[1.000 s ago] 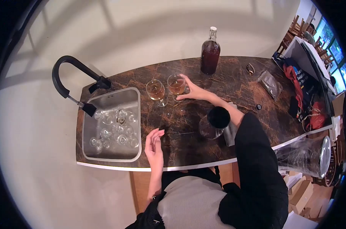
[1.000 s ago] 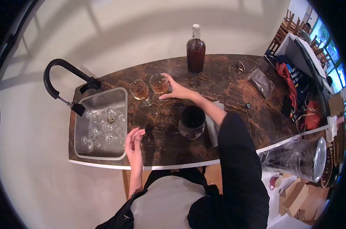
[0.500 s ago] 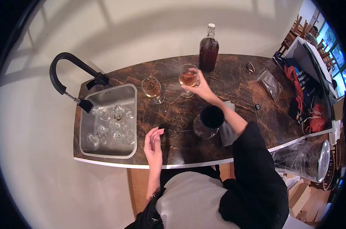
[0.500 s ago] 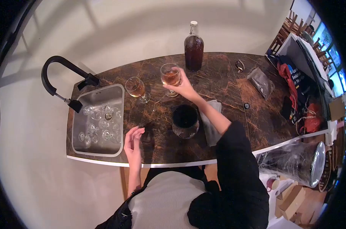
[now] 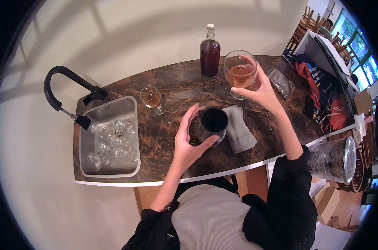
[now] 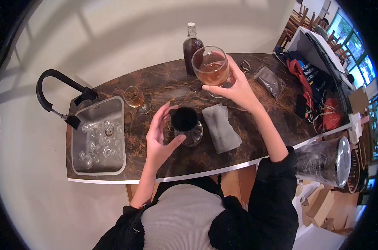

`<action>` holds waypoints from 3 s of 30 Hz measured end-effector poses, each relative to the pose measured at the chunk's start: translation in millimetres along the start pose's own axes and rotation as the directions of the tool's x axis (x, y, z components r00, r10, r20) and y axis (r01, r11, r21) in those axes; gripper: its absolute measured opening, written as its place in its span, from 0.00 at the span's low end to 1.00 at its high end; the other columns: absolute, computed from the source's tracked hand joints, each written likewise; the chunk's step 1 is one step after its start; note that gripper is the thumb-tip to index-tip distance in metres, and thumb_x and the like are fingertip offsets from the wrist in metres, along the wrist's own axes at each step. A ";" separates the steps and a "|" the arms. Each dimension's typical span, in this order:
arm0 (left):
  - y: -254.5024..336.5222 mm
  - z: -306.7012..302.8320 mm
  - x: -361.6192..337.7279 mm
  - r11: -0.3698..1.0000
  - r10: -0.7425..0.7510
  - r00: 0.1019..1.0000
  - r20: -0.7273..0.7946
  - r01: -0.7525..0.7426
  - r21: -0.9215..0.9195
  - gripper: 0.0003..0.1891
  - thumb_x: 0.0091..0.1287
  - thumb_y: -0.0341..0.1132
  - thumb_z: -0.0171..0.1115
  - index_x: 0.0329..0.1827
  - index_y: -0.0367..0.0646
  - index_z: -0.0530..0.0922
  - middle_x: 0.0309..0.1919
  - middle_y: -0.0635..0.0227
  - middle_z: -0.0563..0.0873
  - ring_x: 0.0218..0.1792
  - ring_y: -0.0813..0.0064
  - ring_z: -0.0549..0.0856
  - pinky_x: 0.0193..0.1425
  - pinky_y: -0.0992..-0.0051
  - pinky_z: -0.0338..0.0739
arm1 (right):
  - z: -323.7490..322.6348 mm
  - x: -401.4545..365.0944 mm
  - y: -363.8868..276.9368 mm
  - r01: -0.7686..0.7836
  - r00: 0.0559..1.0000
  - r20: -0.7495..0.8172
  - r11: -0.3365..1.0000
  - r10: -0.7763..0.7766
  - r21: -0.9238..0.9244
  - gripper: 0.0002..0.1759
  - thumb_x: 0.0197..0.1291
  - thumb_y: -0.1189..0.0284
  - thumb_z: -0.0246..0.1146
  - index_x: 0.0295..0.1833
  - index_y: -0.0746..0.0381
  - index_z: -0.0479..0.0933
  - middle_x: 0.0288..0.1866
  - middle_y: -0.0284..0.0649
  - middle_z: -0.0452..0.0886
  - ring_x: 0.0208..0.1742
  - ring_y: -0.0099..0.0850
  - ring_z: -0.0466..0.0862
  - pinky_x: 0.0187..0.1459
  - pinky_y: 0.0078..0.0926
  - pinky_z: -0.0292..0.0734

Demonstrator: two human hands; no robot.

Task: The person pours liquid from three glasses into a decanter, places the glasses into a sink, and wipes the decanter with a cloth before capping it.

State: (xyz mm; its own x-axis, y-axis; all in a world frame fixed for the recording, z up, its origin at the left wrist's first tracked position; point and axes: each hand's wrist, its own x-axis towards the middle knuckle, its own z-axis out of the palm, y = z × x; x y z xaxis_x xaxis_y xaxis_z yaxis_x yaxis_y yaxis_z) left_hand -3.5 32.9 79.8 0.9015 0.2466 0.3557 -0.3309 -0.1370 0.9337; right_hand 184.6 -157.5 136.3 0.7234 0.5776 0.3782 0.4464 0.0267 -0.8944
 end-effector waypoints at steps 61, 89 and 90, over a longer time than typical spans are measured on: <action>2.1 -0.5 -0.2 0.997 -0.048 0.999 0.021 0.049 -0.063 0.41 0.55 0.23 0.80 0.73 0.36 0.69 0.69 0.67 0.76 0.65 0.76 0.76 0.76 0.72 0.65 | 2.9 -10.3 -74.7 0.469 0.876 0.434 0.576 -0.209 -0.670 0.49 0.41 0.71 0.78 0.74 0.44 0.70 0.62 0.37 0.79 0.59 0.43 0.80 0.60 0.42 0.80; 4.1 -2.2 -0.2 0.995 -0.083 0.996 0.035 0.085 -0.049 0.40 0.56 0.25 0.80 0.73 0.38 0.71 0.70 0.69 0.75 0.65 0.77 0.75 0.77 0.73 0.65 | 1.0 -3.8 -83.3 0.517 0.855 0.460 0.479 -0.241 -0.709 0.50 0.38 0.72 0.77 0.74 0.42 0.71 0.60 0.35 0.79 0.55 0.41 0.81 0.55 0.40 0.81; 4.1 -1.5 0.1 0.997 -0.066 0.998 0.020 0.067 -0.050 0.39 0.56 0.26 0.80 0.72 0.39 0.71 0.67 0.68 0.77 0.63 0.76 0.76 0.75 0.71 0.67 | 0.9 -3.8 -83.9 0.518 0.854 0.460 0.477 -0.242 -0.710 0.50 0.39 0.72 0.77 0.74 0.42 0.71 0.60 0.34 0.79 0.55 0.41 0.81 0.55 0.40 0.81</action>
State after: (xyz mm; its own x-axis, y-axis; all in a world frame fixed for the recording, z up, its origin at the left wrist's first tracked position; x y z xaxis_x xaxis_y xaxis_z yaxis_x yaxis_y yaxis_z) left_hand -5.2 33.8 83.7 0.9269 0.2357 0.2922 -0.2831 -0.0724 0.9564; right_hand 143.9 -161.2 209.6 0.2672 0.8625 0.4298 0.9617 -0.2671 -0.0617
